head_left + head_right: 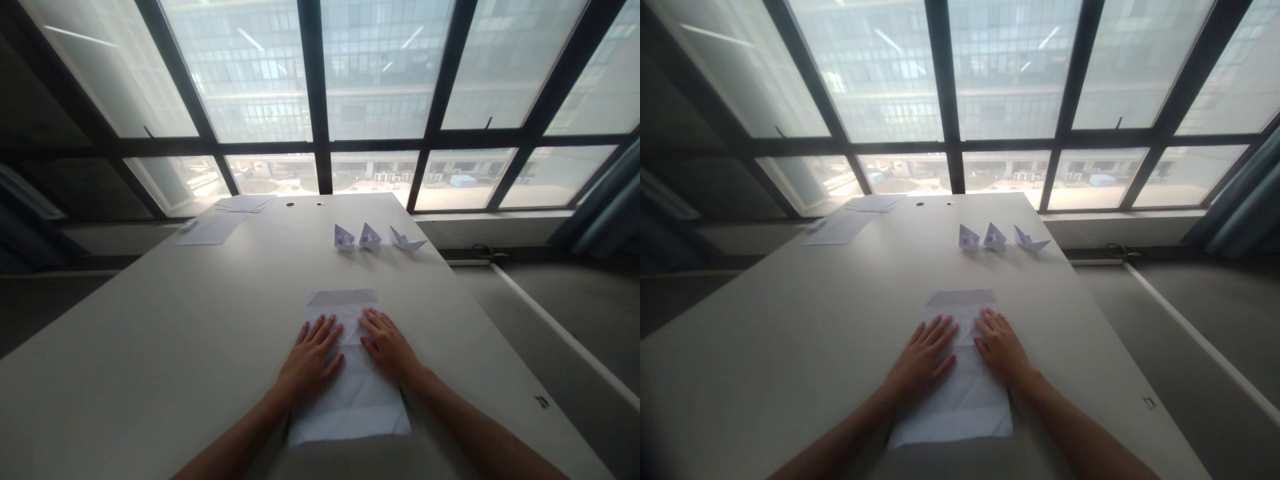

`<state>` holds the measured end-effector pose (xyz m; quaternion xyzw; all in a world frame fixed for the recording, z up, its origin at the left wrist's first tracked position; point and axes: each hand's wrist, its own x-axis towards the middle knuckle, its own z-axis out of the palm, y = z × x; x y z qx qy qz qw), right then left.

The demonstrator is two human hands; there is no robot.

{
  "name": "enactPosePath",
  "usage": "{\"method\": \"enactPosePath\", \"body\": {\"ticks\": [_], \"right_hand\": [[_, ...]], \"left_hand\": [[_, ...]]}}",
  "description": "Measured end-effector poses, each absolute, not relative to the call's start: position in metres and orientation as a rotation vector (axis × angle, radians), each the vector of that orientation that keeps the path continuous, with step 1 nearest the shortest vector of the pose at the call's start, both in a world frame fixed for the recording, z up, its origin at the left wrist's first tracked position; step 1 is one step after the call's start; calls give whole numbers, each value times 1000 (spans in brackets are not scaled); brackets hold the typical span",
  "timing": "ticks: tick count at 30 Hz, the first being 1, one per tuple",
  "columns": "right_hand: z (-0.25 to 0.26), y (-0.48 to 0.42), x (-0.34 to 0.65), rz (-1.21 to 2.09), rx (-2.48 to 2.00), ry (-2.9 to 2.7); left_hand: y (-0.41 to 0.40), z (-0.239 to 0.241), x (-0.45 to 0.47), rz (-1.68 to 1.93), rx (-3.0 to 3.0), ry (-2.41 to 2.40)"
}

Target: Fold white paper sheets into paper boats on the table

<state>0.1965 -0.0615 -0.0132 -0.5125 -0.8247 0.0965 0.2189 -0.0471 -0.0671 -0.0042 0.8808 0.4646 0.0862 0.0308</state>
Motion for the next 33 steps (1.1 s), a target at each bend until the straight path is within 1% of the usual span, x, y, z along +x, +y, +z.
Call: {"method": "enactPosePath", "body": {"ticks": [11,16,19,22,27,30,33], "right_hand": [[-18,-59,199,323,-1376,-2151],[-20,-58,198,430,-1354,-1953],[-24,-45,207,515,-1328,-1738],[-24,-5,243,572,-1444,-1356],[-4,104,336,434,-1678,-896],[7,152,374,500,-1699,-870],[8,171,390,562,-1671,-944]], "left_hand": [[-69,-7,-48,269,2752,1428],[-67,-11,-48,238,2752,1412],[-61,-10,-47,215,2743,1384],[-47,-7,-46,193,2737,1322],[-23,0,-41,167,2728,1268],[-19,1,-40,178,2737,1247],[-19,1,-41,183,2750,1223]]}}
